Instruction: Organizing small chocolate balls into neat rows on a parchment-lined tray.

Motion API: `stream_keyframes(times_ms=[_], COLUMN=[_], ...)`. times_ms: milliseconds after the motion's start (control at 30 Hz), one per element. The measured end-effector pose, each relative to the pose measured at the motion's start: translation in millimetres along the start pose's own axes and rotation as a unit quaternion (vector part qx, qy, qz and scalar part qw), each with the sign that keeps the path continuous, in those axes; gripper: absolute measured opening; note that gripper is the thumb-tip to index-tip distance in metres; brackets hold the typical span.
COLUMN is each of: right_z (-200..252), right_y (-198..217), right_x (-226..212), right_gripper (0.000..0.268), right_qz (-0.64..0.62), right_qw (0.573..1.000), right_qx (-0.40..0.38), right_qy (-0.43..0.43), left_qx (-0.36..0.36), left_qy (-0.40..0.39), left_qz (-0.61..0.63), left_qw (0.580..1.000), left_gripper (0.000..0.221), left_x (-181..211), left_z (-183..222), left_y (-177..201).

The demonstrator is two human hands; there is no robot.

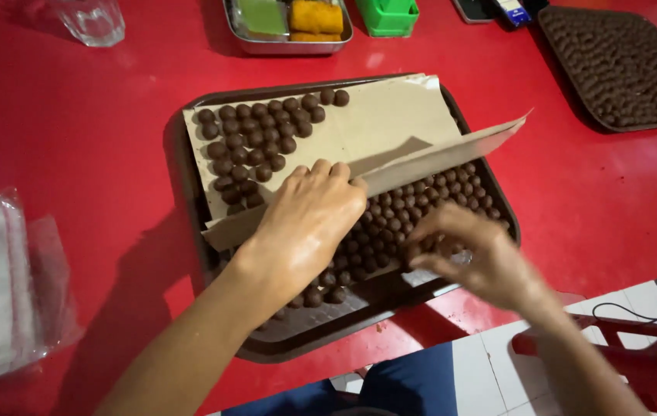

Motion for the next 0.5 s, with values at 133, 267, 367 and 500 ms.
stream_keyframes(times_ms=[133,267,367,500], right_z=[18,28,28,30], right_y=[-41,-60,-63,-69], right_x=[11,17,16,17], right_gripper=[0.025,0.022,0.026,0.018], right_qz=[0.028,0.101,0.116,0.115], right_qw=[0.999,0.991,0.989,0.987], right_qx=[0.016,0.044,0.064,0.081], right_qy=[0.030,0.075,0.068,0.082], left_qx=[0.015,0.024,0.039,0.046], left_qy=[-0.004,-0.005,-0.008,-0.007], left_qz=[-0.021,-0.020,-0.029,-0.034], left_qw=[1.000,0.999,0.999,0.998], left_gripper=[0.054,0.053,0.050,0.046], left_x=[1,1,0,-1], left_z=[0,2,5,6], left_y=[-2,-1,6,10])
Point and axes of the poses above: each hand's wrist, its own z-axis away from the middle knuckle, its own y-axis out of the back of the hand, x = y × z, the point moved 4 cm from there along -z, towards the middle knuckle, and after that the axes turned 9 degrees about -y, right-handed, at the moved point
